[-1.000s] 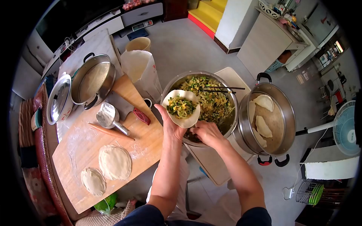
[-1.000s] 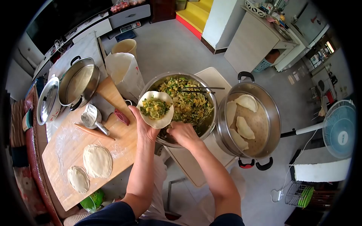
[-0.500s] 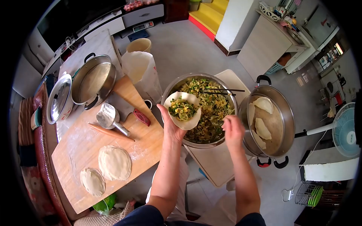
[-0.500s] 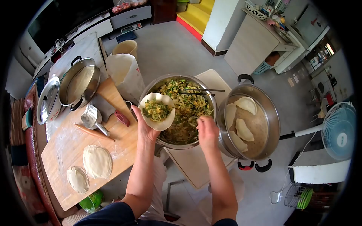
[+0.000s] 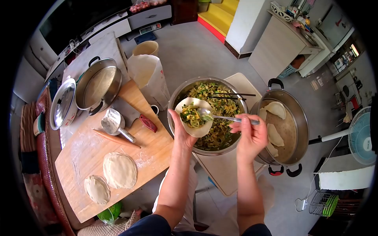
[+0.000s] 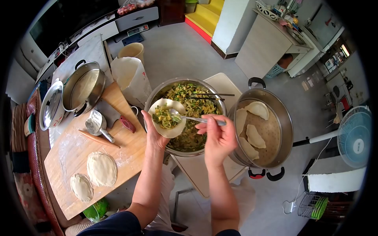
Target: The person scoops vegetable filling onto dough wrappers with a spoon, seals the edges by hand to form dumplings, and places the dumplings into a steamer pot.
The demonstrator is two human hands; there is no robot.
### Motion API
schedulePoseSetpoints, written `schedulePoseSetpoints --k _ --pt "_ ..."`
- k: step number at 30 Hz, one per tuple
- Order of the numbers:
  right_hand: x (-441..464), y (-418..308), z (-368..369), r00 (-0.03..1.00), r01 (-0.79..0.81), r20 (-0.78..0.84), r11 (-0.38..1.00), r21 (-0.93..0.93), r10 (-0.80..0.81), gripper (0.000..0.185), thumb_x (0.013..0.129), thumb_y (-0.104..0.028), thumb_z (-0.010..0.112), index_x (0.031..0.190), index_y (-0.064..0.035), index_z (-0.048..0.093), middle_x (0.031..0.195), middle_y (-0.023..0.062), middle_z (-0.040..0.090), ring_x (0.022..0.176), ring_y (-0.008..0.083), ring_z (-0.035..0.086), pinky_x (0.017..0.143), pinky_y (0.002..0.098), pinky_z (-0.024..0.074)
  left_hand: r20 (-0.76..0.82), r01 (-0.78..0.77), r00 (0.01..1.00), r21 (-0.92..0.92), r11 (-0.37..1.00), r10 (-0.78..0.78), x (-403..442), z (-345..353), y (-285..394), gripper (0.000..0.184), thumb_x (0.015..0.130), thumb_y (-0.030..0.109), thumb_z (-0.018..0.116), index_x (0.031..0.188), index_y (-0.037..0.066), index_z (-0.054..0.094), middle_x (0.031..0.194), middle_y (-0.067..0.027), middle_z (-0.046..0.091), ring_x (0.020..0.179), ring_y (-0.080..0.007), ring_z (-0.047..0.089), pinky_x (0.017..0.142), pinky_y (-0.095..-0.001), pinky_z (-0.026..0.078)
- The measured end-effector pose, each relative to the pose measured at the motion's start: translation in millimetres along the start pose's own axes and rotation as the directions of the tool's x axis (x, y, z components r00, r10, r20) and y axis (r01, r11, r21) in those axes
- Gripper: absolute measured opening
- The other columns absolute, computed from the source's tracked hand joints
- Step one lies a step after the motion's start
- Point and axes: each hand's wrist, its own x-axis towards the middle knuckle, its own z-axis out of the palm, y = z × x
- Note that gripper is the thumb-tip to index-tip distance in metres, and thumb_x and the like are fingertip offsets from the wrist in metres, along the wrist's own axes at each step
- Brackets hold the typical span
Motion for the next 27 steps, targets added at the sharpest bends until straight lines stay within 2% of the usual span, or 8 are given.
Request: schedulePoseSetpoints --k 3,7,12,17,21,22,25,27 --pt "-2.1 10.4 9.7 0.997 -0.016 0.076 1.000 -0.009 0.017 0.010 0.095 0.002 0.059 0.104 0.0048 0.058 0.093 0.0139 0.069 0.070 0.0168 0.069 0.057 0.0255 0.0561 -0.038 -0.002 0.999 -0.005 1.000 0.002 1.1 4.7 -3.0 0.091 0.087 0.080 0.028 0.146 0.012 0.039 0.144 -0.0148 0.047 0.131 -0.0349 0.048 0.108 -0.0552 0.042" --pt "6.7 -2.2 -10.2 0.981 0.175 -0.034 0.944 -0.279 -0.192 0.008 0.094 0.005 0.059 0.102 0.0062 0.059 0.090 0.0122 0.070 0.066 0.0144 0.068 0.055 0.0240 0.0546 -0.057 -0.001 0.998 -0.027 1.000 -0.001 -2.4 8.0 -0.2 0.091 0.087 0.080 0.028 0.146 0.012 0.038 0.145 -0.0150 0.046 0.132 -0.0355 0.047 0.108 -0.0562 0.042" --pt "-0.3 23.6 -34.5 0.955 0.295 0.157 0.792 -0.534 -0.250 0.010 0.089 0.007 0.062 0.098 0.0018 0.061 0.084 0.0101 0.067 0.063 0.0147 0.067 0.054 0.0249 0.0518 -0.026 -0.013 1.000 -0.065 0.998 0.012 1.0 1.7 2.0 0.089 0.087 0.079 0.029 0.146 0.013 0.038 0.145 -0.0148 0.046 0.131 -0.0359 0.048 0.107 -0.0576 0.042" --pt "-29.8 61.9 -57.5 0.887 0.389 0.446 0.713 -0.584 -0.119 0.015 0.082 0.010 0.065 0.094 0.0004 0.061 0.085 0.0127 0.065 0.072 0.0257 0.068 0.061 0.0337 0.0536 0.004 -0.038 0.999 -0.141 0.989 0.039 0.5 -4.5 3.4 0.083 0.090 0.074 0.037 0.143 0.011 0.043 0.142 -0.0153 0.050 0.128 -0.0364 0.050 0.106 -0.0591 0.042" --pt "-38.5 54.3 -62.7 0.741 0.491 0.656 0.549 -0.677 0.146 0.021 0.072 -0.009 0.079 0.087 -0.0037 0.064 0.086 0.0053 0.066 0.081 0.0256 0.063 0.068 0.0383 0.0505 -0.017 -0.056 0.998 -0.127 0.990 0.054 0.1 -2.0 2.9 0.082 0.090 0.073 0.039 0.142 0.010 0.044 0.141 -0.0155 0.050 0.127 -0.0361 0.050 0.107 -0.0576 0.041" --pt "-37.7 47.6 -60.0 0.718 0.537 0.682 0.514 -0.670 0.139 0.024 0.067 -0.017 0.081 0.081 -0.0070 0.064 0.086 0.0012 0.065 0.086 0.0246 0.060 0.071 0.0387 0.0481 -0.029 -0.059 0.998 -0.129 0.990 0.055 -0.9 -0.6 2.4 0.082 0.090 0.073 0.038 0.142 0.010 0.045 0.141 -0.0157 0.051 0.127 -0.0362 0.050 0.107 -0.0572 0.041" --pt "-30.8 27.5 -37.1 0.788 0.518 0.615 0.578 -0.631 -0.034 0.022 0.066 -0.012 0.080 0.080 -0.0083 0.063 0.089 0.0008 0.063 0.086 0.0242 0.059 0.071 0.0379 0.0483 -0.048 -0.021 0.999 -0.157 0.987 0.013 -5.1 7.7 0.6 0.083 0.091 0.073 0.037 0.142 0.009 0.044 0.139 -0.0167 0.052 0.126 -0.0365 0.051 0.106 -0.0568 0.042" --pt "-30.5 32.8 -24.7 0.760 0.607 0.607 0.589 -0.533 -0.234 0.026 0.063 -0.004 0.078 0.085 -0.0101 0.065 0.092 0.0022 0.060 0.084 0.0240 0.057 0.072 0.0362 0.0483 -0.048 -0.018 0.999 -0.177 0.984 0.009 -4.3 6.2 -2.7 0.084 0.090 0.074 0.037 0.141 0.008 0.044 0.138 -0.0173 0.052 0.125 -0.0367 0.051 0.105 -0.0569 0.043"
